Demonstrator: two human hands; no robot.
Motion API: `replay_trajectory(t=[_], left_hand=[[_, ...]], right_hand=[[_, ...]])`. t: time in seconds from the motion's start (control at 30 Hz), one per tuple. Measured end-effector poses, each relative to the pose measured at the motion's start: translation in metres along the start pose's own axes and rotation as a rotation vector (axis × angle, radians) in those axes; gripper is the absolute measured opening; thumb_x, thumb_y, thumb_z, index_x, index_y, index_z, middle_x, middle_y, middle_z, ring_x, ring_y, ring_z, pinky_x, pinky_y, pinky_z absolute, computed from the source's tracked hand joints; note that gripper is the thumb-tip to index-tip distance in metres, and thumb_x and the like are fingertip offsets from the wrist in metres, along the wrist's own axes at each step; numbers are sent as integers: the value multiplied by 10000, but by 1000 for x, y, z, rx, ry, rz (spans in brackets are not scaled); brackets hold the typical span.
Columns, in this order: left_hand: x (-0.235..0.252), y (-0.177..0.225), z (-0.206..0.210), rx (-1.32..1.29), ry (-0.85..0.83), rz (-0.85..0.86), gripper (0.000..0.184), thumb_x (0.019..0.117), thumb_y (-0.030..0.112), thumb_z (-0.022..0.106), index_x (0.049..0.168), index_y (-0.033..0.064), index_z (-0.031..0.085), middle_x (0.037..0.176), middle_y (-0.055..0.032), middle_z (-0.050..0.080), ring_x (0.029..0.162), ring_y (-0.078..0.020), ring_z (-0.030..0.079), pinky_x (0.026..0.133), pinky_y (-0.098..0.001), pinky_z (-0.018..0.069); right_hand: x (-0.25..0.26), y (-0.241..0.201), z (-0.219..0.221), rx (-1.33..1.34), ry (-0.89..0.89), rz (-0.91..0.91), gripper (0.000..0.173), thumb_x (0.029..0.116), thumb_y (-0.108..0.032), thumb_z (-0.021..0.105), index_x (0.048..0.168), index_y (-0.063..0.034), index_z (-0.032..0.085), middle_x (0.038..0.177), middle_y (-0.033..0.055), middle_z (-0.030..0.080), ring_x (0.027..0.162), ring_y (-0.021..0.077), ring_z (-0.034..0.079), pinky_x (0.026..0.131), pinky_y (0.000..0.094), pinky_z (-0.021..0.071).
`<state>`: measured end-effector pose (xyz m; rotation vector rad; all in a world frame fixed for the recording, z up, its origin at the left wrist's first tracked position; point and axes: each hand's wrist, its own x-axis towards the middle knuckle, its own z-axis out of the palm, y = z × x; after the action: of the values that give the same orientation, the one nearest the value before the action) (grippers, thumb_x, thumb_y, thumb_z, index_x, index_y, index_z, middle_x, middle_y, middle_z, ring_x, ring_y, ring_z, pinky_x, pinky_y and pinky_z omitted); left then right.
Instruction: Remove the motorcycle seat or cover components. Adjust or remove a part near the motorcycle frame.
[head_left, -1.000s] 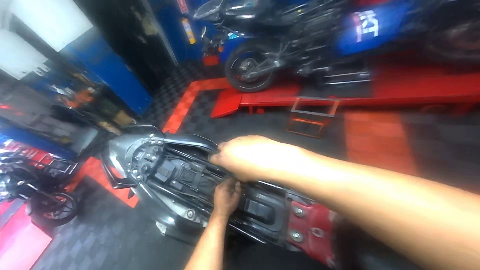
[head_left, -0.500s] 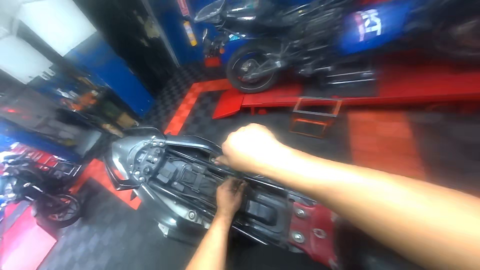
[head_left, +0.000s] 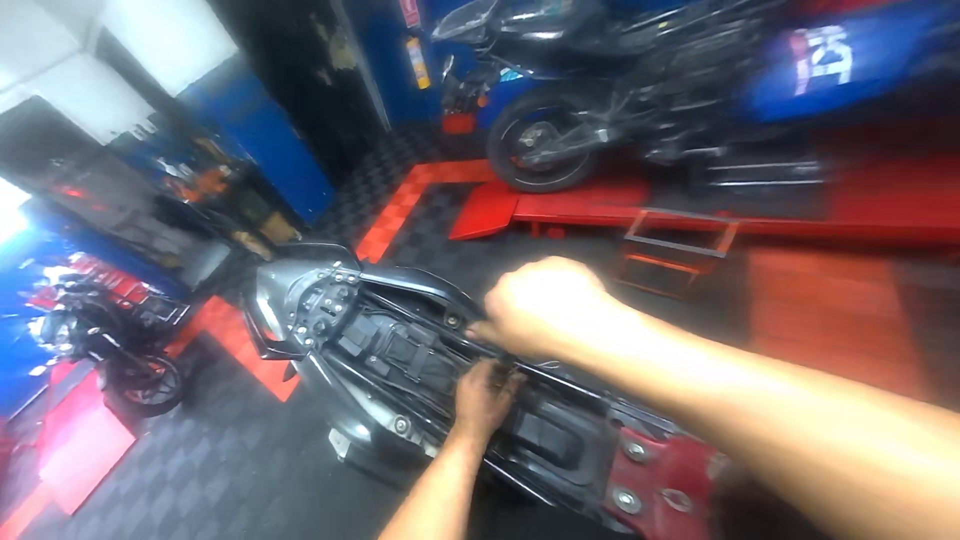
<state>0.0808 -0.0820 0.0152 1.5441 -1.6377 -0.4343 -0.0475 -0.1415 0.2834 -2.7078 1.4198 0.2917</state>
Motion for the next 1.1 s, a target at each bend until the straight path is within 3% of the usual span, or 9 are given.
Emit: replay_trajectory(t=[0.1,0.23,0.33,0.4,0.47,0.67,0.87,0.93,1.1], left_hand=[[0,-2,-2,-33,4,44,199,938,260,744,954,62,762,852,-35,761,783,-111,733,790,-350,627],[1,-1,-8,-78,-123,51,235,1008,237,619,1019,58,771,905,-62,772,841,-144,743,833,-403,614],[1,1,-10,-43,-172,63,280,1012,230,556,1075,43,755,917,-90,766,840,-186,740,820,-441,607],[1,2,-9,-27,-174,57,292,1011,253,577,1110,33,742,973,-97,771,895,-194,747,861,-446,605],[1,1,-6,-21,-137,39,332,989,306,651,1160,34,734,1050,-86,777,962,-175,753,915,-425,611],[0,2,-3,18,-40,30,281,951,313,724,1021,45,768,948,-75,777,876,-164,753,850,-404,622],[-1,-2,-5,-59,-66,123,215,982,227,666,959,38,765,870,-88,768,818,-188,751,802,-432,620],[-1,-2,-6,-34,-104,119,244,996,241,637,962,30,757,880,-99,762,827,-210,748,805,-451,614],[1,5,-11,24,-170,59,305,1027,304,602,1033,38,752,930,-113,767,877,-237,751,846,-480,603]], right_hand=[[1,-1,1,1,11,-52,572,915,-719,551,737,-186,654,707,48,631,720,266,664,585,485,491],[1,4,6,21,4,-350,261,912,-329,736,1144,-215,697,1060,56,676,899,254,685,728,479,576],[0,4,7,-1,19,-399,172,861,-175,752,1025,-222,731,975,32,681,870,230,681,701,454,577],[-1,3,6,-47,50,-324,59,913,-271,705,896,-217,718,827,10,674,774,220,680,632,445,551],[-2,-2,3,-83,43,-182,379,990,-483,586,764,-193,677,727,25,653,722,239,679,592,456,520],[5,-7,10,-48,25,-34,655,946,-770,409,759,-202,677,734,34,664,761,245,693,619,464,524],[-2,-5,6,-12,-112,-388,221,927,-149,676,1143,-183,705,1153,96,668,983,297,683,794,498,580],[-5,-13,5,-40,-118,-266,125,980,-216,626,1062,-163,705,1068,82,686,951,291,694,760,488,581],[1,-17,4,-65,-57,57,704,950,-774,395,835,-151,699,837,94,703,884,301,716,697,500,547]])
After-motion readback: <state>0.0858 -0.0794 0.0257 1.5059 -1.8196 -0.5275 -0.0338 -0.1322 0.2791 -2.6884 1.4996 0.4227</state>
